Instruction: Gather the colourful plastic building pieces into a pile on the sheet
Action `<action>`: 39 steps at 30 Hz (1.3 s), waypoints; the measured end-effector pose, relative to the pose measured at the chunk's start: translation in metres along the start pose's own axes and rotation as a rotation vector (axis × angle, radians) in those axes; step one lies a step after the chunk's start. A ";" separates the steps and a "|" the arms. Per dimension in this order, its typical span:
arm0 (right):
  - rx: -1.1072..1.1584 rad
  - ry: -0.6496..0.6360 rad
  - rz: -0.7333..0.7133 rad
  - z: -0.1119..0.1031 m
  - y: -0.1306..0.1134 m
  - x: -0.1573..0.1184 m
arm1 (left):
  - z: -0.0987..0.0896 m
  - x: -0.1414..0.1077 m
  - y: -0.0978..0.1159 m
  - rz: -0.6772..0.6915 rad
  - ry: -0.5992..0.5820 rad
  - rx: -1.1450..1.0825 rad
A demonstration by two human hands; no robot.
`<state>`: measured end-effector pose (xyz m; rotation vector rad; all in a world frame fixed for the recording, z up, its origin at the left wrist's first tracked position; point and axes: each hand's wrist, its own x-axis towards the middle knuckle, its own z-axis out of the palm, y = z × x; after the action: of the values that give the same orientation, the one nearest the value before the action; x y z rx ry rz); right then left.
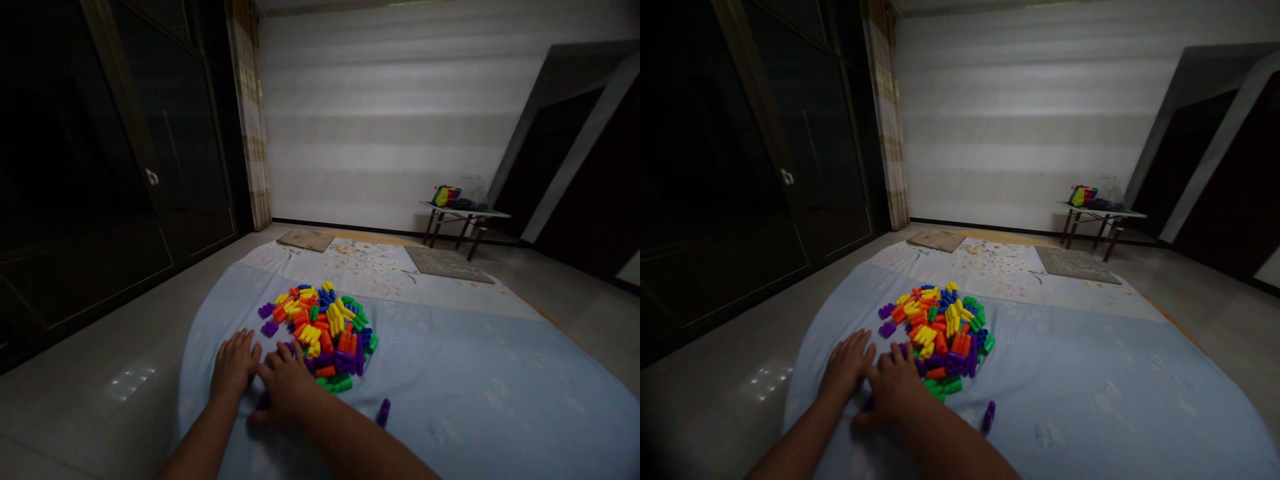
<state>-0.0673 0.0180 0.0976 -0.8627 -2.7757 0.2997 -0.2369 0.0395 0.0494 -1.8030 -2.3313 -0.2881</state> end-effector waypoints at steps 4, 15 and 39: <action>-0.131 -0.026 0.071 -0.008 0.024 -0.010 | 0.000 0.000 0.002 0.010 0.033 0.005; -0.215 0.062 0.327 -0.036 0.085 -0.084 | 0.002 0.006 0.000 0.021 0.003 0.046; -0.153 0.117 0.238 -0.019 0.054 -0.099 | 0.000 0.006 0.034 -0.253 -0.096 0.026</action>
<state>0.0465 0.0070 0.0866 -1.2104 -2.6160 0.0714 -0.2056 0.0538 0.0528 -1.5413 -2.6207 -0.2078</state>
